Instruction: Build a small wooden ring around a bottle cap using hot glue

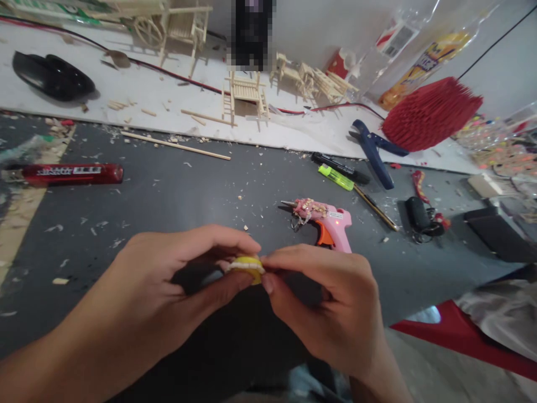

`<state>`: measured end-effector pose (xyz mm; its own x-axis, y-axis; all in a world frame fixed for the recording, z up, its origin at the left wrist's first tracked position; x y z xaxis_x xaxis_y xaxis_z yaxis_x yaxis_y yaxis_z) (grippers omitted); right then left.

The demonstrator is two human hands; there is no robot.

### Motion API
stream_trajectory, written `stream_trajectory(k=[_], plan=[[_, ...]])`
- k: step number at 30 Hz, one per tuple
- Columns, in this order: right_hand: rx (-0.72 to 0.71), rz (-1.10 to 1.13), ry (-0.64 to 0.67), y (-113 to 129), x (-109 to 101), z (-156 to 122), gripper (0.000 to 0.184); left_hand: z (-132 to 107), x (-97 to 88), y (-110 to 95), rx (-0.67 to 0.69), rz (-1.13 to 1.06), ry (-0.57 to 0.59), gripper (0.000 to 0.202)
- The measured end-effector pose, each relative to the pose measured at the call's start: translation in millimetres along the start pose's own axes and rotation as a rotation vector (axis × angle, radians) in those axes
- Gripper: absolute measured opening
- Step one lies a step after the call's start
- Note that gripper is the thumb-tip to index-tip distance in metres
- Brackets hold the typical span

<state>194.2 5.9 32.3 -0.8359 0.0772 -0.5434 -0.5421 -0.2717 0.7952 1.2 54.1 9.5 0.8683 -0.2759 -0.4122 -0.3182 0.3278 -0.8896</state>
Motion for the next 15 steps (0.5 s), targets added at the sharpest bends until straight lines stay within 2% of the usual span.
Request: stream_trajectory(k=[2, 5, 8, 10, 12, 14, 15], plan=[[0.011, -0.024, -0.008, -0.1, 1.8, -0.9, 0.018, -0.9, 2.7, 1.0, -0.051, -0.050, 0.013, 0.020], [0.037, -0.039, -0.049, -1.1, 5.0, -2.4, 0.016, -1.8, 7.7, 4.1, -0.140, -0.129, 0.040, 0.022], [0.117, -0.003, -0.098, -3.1, 7.7, -4.2, 0.012, -2.9, 8.0, 5.8, -0.139, -0.118, 0.017, 0.020], [0.231, 0.076, -0.174, -5.5, 7.3, -6.1, 0.009, -6.6, 3.7, 5.7, -0.065, -0.025, -0.046, 0.023], [0.357, 0.209, -0.202, -7.6, 7.7, -8.7, 0.009, -15.1, -1.7, 4.1, 0.081, 0.100, -0.116, 0.031], [0.465, 0.382, -0.114, -8.4, 11.3, -11.3, 0.024, -28.3, -4.6, 2.9, 0.233, 0.170, -0.145, 0.043], [0.505, 0.474, -0.033, -8.3, 14.3, -12.6, 0.030, -35.4, -4.6, 3.7, 0.256, 0.163, -0.131, 0.050]])
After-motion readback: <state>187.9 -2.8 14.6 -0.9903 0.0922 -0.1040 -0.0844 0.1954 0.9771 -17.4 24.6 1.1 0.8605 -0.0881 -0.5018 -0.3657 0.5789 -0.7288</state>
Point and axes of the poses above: each hand's wrist, its own z-axis towards the middle knuckle, its own x-axis out of the palm, y = z × x, the point moved 3 cm from there along z, towards the middle knuckle, and after that the axes turned 5 degrees about -y, right-handed, at the moved point
